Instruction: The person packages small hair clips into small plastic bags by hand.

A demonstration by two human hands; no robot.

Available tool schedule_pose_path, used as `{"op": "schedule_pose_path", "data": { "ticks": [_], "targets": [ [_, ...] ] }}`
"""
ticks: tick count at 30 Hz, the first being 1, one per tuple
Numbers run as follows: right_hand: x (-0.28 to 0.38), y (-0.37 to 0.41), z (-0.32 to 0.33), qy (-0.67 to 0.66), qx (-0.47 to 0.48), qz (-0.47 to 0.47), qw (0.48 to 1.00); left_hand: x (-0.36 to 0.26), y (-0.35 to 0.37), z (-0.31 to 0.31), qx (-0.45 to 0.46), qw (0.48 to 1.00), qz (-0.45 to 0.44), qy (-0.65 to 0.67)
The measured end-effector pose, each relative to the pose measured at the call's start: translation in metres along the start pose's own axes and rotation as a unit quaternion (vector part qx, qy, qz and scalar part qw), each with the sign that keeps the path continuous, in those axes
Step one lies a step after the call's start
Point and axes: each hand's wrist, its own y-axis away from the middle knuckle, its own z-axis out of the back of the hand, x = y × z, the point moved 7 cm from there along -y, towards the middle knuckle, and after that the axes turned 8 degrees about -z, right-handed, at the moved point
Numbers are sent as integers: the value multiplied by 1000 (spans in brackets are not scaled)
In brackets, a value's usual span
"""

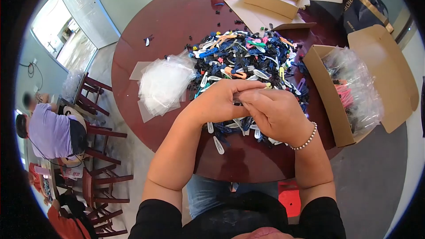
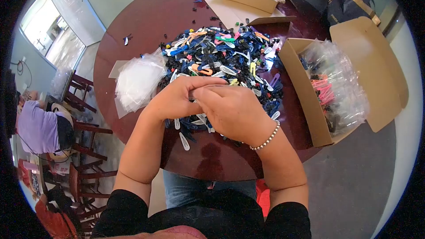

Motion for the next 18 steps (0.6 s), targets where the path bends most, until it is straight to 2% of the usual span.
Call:
{"op": "schedule_pose_path", "data": {
  "ticks": [1,3,6,8,11,12,14,16,18],
  "targets": [
    [0,0,1,-20,-6,-1,1000,0,0,-1,3,1000,-1,1],
    [1,2,0,-14,8,-2,1000,8,2,-5,17,996,53,67],
    [3,2,-2,-15,1,10,1000,10,2,-6,34,994,87,61],
    [4,2,-3,-20,-21,19,999,11,1,-6,27,994,92,48],
    [1,0,3,-34,-59,35,997,23,1,-1,-49,993,70,79],
    [-3,0,7,-57,-72,36,995,21,2,0,-47,993,71,82],
    [-10,0,16,-78,-84,34,993,21,4,5,-38,991,124,42],
    [-25,1,32,-107,-103,-18,989,22,3,4,-56,987,127,82],
    [-58,5,54,-120,-103,-213,964,22,3,11,-101,984,134,59]
  ]
}}
